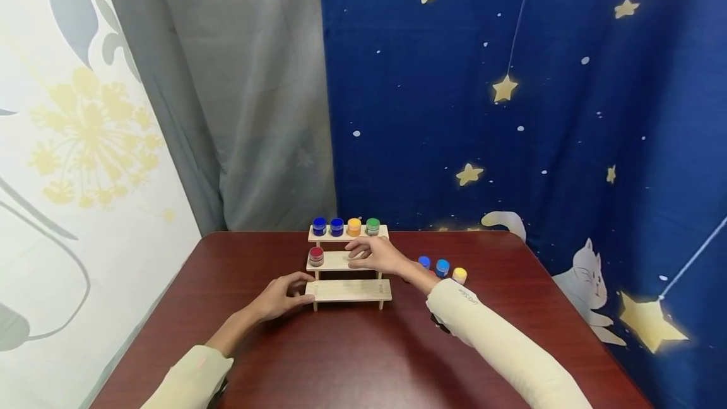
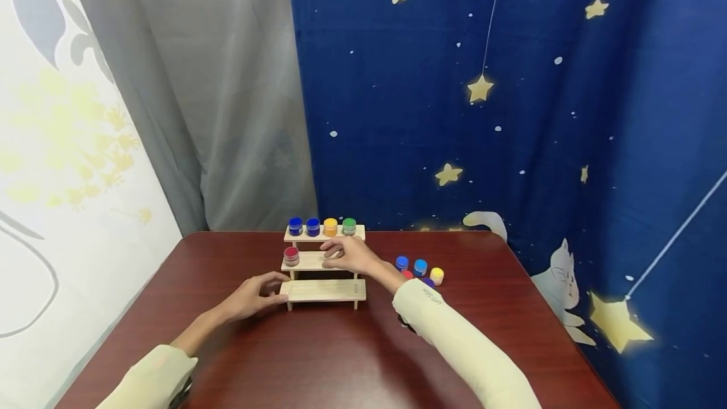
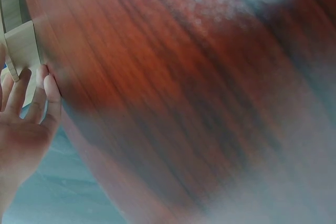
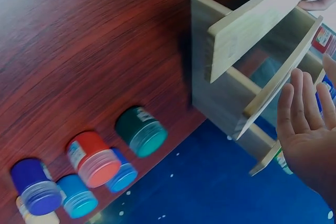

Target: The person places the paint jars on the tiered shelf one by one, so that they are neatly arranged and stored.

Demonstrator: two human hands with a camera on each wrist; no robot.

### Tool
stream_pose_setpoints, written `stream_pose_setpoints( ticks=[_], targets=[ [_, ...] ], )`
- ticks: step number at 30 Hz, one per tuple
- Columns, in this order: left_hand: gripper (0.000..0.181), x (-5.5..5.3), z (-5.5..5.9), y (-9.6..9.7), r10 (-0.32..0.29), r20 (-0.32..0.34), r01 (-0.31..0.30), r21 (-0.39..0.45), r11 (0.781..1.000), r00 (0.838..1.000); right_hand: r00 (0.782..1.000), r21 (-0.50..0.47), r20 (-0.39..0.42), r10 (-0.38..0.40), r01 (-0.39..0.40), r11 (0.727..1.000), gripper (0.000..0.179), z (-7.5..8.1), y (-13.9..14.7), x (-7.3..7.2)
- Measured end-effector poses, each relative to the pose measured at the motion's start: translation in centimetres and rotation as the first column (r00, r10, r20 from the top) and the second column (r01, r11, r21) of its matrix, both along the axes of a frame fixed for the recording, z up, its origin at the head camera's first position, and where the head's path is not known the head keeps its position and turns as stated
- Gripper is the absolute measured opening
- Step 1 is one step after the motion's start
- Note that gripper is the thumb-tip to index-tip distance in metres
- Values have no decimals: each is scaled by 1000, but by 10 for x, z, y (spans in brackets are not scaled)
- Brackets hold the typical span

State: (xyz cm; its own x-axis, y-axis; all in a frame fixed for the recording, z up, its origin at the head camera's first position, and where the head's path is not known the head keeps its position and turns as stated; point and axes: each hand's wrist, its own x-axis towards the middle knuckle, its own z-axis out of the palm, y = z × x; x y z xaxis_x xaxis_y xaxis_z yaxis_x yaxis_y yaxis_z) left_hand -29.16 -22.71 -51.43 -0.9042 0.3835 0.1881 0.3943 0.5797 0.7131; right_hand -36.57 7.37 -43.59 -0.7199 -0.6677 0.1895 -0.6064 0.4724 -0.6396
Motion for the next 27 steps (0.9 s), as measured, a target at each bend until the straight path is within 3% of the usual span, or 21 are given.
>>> stream_pose_setpoints(
  ticks=[13,20,27],
  targets=[
    [37,1,0,0,-9,-23,9,1,1000,1000,997,-6,-74,-9,8,1000,35,-4,36,1],
    [37,0,-1,0,-20,-22,20,10,1000,1000,999,-14,-7,-46,46,999,36,-3,54,3],
    [37,-1,-2,-1,-20,-10,20,6,1000,1000,1000,-54,2,-20,20,998,37,-3,68,5]
  ],
)
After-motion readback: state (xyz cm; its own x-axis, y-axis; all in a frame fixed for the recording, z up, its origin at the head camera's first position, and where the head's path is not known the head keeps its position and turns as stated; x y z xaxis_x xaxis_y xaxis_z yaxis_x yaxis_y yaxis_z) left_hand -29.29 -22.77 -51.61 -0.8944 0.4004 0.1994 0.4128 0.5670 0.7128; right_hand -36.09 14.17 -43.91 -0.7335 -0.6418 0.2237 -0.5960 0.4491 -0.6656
